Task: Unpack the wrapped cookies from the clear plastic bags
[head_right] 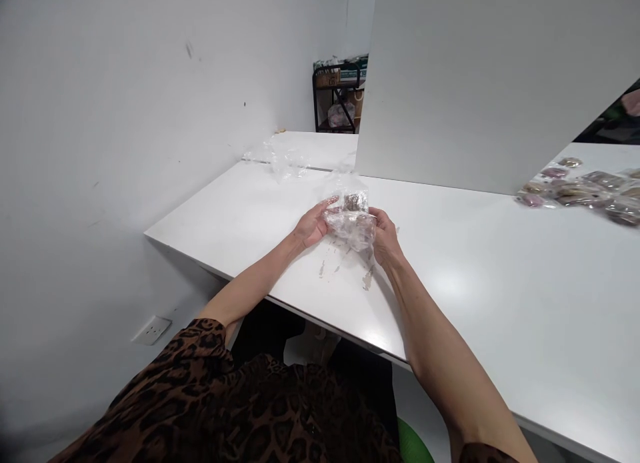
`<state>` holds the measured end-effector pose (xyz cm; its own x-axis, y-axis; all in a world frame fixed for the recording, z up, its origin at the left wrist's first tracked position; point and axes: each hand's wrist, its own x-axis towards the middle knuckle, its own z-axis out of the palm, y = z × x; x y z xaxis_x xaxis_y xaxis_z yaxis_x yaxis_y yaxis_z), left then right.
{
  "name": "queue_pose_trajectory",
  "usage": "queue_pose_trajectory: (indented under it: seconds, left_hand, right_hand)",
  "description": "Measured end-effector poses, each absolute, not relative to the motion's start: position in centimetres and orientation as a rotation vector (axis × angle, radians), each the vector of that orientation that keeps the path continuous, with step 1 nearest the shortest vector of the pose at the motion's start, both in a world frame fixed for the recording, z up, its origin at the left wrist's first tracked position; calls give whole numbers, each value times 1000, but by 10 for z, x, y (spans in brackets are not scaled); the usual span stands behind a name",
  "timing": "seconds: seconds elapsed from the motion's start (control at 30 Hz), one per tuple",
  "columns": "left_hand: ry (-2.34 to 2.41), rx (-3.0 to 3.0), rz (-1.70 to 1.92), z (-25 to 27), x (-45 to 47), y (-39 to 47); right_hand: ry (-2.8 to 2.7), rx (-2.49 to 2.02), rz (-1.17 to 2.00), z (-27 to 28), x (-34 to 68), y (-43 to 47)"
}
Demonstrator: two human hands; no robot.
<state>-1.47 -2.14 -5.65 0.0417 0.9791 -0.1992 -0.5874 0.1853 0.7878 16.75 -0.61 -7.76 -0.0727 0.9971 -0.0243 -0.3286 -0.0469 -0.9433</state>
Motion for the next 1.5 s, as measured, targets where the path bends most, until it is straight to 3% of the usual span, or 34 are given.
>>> queue_pose_trajectory:
  seconds: [0.5,0.63,0.83,1.17,1.5]
  left_hand:
    - [953,1032,1007,15,-14,-50]
    - [1071,1057,982,29,-15,-51]
    - [1198,1081,998,33,-16,-50]
    - [1188,1146,889,23,9,-59]
    - [1173,1115,971,43,-21,-57]
  right_hand:
    - [-957,-827,1687,-60,161,-17]
    - [-902,-888,1615,-57,163,-16]
    - [-838,-975,1435,-56,160,-18]
    - [-1120,-828,1487,-54,156,-28]
    - [-830,-821,1655,-49,163,-20]
